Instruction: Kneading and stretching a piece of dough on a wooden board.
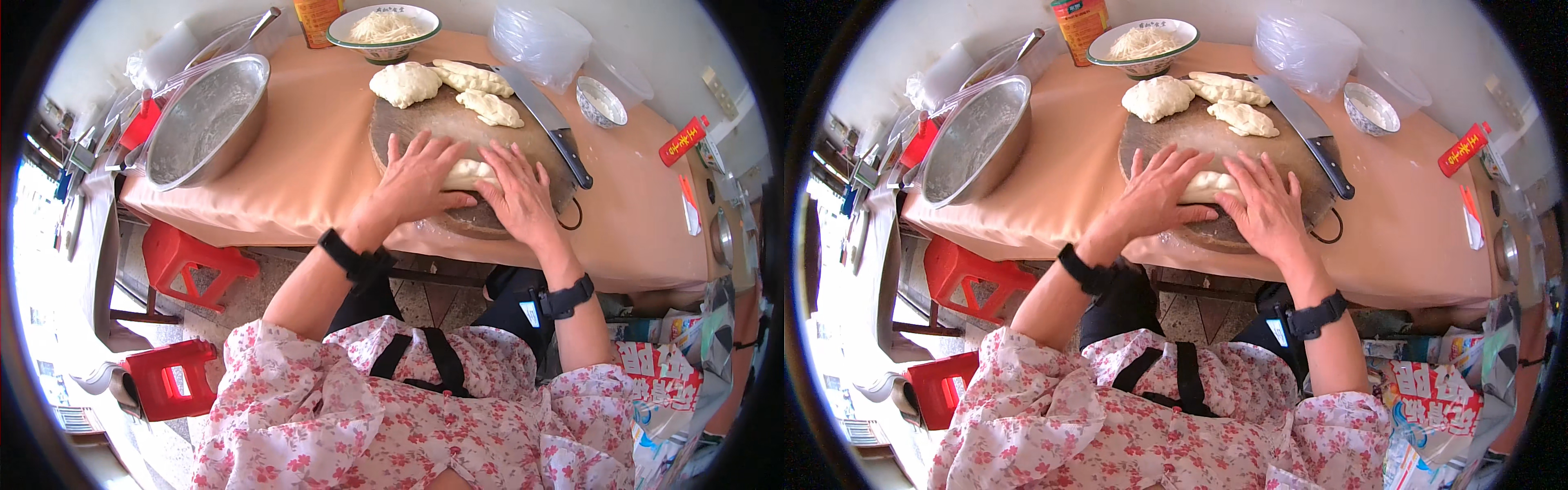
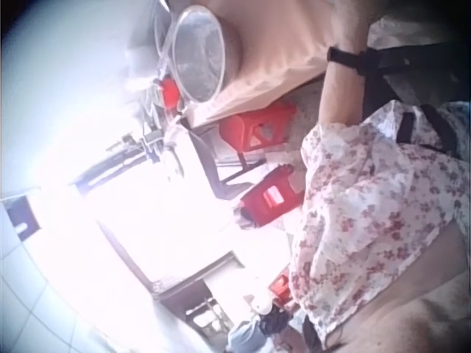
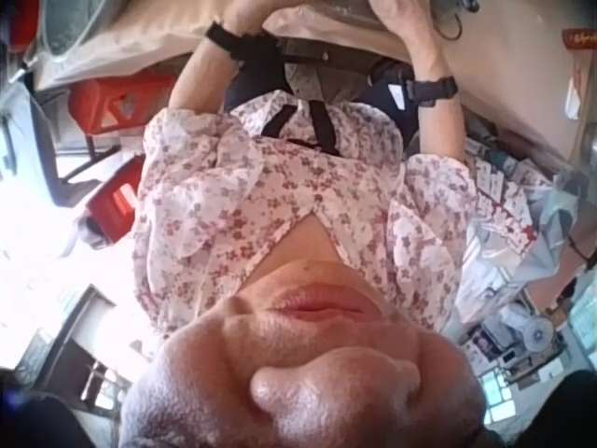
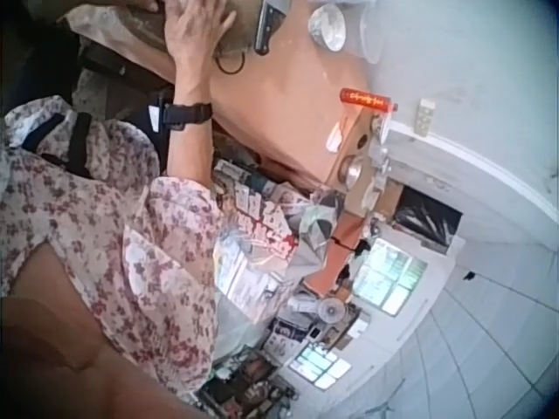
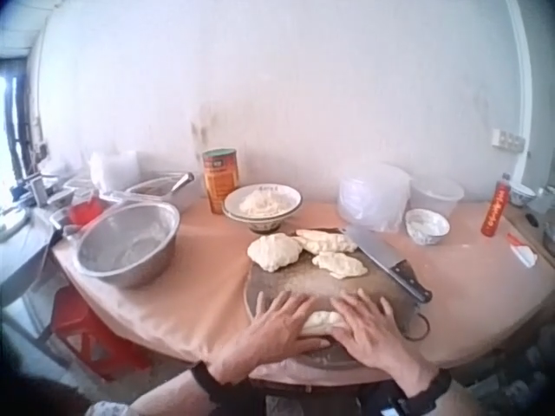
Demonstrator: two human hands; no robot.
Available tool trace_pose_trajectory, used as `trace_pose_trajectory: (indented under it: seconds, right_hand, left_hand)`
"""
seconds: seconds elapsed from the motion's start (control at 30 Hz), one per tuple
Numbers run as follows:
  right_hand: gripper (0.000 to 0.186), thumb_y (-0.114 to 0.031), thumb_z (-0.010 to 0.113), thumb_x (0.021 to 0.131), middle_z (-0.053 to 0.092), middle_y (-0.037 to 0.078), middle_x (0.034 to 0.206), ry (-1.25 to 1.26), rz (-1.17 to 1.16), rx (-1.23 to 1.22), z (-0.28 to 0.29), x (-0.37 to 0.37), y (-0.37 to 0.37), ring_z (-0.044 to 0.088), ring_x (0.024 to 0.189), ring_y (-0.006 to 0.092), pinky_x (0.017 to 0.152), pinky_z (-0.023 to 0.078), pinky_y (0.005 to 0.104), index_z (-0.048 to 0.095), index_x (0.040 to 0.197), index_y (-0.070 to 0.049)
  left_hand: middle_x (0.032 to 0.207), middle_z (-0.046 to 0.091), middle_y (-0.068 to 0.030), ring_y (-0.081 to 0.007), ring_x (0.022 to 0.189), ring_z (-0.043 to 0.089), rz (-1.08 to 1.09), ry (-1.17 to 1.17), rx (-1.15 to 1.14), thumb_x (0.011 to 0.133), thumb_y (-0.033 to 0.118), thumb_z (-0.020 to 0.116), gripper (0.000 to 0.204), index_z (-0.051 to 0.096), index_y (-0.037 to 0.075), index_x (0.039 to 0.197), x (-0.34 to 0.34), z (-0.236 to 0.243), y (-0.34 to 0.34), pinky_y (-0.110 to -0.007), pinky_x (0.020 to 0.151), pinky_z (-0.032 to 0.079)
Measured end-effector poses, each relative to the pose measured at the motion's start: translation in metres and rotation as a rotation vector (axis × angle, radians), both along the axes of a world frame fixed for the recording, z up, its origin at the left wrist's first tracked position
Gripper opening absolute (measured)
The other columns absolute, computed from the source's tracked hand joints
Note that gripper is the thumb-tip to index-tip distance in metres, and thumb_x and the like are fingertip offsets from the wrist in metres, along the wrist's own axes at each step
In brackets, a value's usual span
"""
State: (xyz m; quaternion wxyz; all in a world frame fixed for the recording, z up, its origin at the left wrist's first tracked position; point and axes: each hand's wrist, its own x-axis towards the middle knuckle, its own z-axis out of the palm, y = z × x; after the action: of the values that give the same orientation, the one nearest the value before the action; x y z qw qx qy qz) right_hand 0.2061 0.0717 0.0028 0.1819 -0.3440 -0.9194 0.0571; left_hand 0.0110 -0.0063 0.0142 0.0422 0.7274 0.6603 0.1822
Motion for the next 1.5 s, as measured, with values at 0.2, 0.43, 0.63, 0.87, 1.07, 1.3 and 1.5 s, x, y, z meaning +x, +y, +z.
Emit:
trace_pose_trajectory:
  seconds: [0.2, 0.43, 0.63, 0.87, 1.07, 1.3, 1.5]
  right_hand:
    - [0.06, -0.05, 0.053, 0.092, 0.037, 0.009, 0.149, 0.029, 0.055, 0.132, -0.001, 0.018, -0.04, 0.035, 0.136, 0.035, 0.104, 0.027, 0.0617, 0.041, 0.143, -0.022]
    - [0.063, -0.047, 0.058, 0.09, 0.036, 0.009, 0.149, 0.033, 0.071, 0.121, -0.001, 0.019, -0.042, 0.036, 0.135, 0.0353, 0.103, 0.029, 0.0619, 0.04, 0.144, -0.02]
    - [0.066, -0.049, 0.055, 0.091, 0.034, 0.01, 0.151, -0.042, 0.063, 0.004, 0.002, 0.007, -0.004, 0.03, 0.139, 0.0357, 0.105, 0.028, 0.0625, 0.036, 0.145, -0.019]
    - [0.07, -0.057, 0.051, 0.091, 0.034, 0.012, 0.151, -0.077, -0.005, 0.114, -0.003, -0.006, 0.025, 0.027, 0.141, 0.0339, 0.107, 0.026, 0.0631, 0.036, 0.145, -0.016]
    - [0.067, -0.053, 0.053, 0.091, 0.042, 0.012, 0.145, -0.046, 0.034, 0.052, -0.005, 0.007, 0.007, 0.032, 0.139, 0.0332, 0.108, 0.024, 0.0618, 0.038, 0.143, -0.013]
    - [0.066, -0.05, 0.055, 0.091, 0.044, 0.012, 0.143, 0.035, 0.038, 0.041, 0.001, 0.027, -0.034, 0.036, 0.136, 0.0341, 0.106, 0.025, 0.0608, 0.037, 0.144, -0.014]
    - [0.066, -0.044, 0.057, 0.091, 0.037, 0.009, 0.148, 0.08, 0.018, 0.079, -0.004, 0.026, -0.041, 0.033, 0.138, 0.0331, 0.106, 0.026, 0.0595, 0.034, 0.146, -0.015]
  left_hand:
    - [0.139, 0.039, -0.0156, -0.038, 0.132, 0.034, 0.019, 0.031, 0.257, 0.078, 0.049, 0.069, 0.079, 0.037, 0.019, 0.143, 0.026, -0.025, -0.044, -0.067, 0.102, 0.025]
    - [0.143, 0.035, -0.0196, -0.0405, 0.135, 0.031, 0.019, 0.055, 0.279, 0.076, 0.049, 0.071, 0.084, 0.036, 0.014, 0.144, 0.028, -0.023, -0.046, -0.069, 0.102, 0.024]
    - [0.141, 0.04, -0.0219, -0.0401, 0.137, 0.032, -0.001, 0.068, 0.164, 0.074, 0.064, 0.066, 0.097, 0.037, 0.0, 0.141, 0.008, -0.009, -0.007, -0.067, 0.107, 0.021]
    - [0.149, 0.035, -0.0167, -0.0373, 0.142, 0.023, 0.006, 0.059, -0.138, 0.076, 0.073, 0.057, 0.1, 0.034, 0.004, 0.145, -0.003, 0.012, 0.03, -0.062, 0.112, 0.015]
    - [0.144, 0.039, -0.0169, -0.0394, 0.137, 0.031, -0.019, 0.086, 0.035, 0.082, 0.06, 0.062, 0.084, 0.033, 0.014, 0.146, 0.005, -0.001, 0.001, -0.065, 0.107, 0.022]
    - [0.149, 0.031, -0.014, -0.0398, 0.139, 0.025, -0.004, 0.03, 0.167, 0.081, 0.045, 0.069, 0.083, 0.029, 0.017, 0.148, 0.018, -0.019, -0.047, -0.065, 0.107, 0.021]
    - [0.157, 0.02, -0.013, -0.0384, 0.145, 0.014, 0.021, 0.003, 0.198, 0.079, 0.04, 0.072, 0.086, 0.029, 0.02, 0.15, 0.027, -0.032, -0.061, -0.065, 0.109, 0.016]
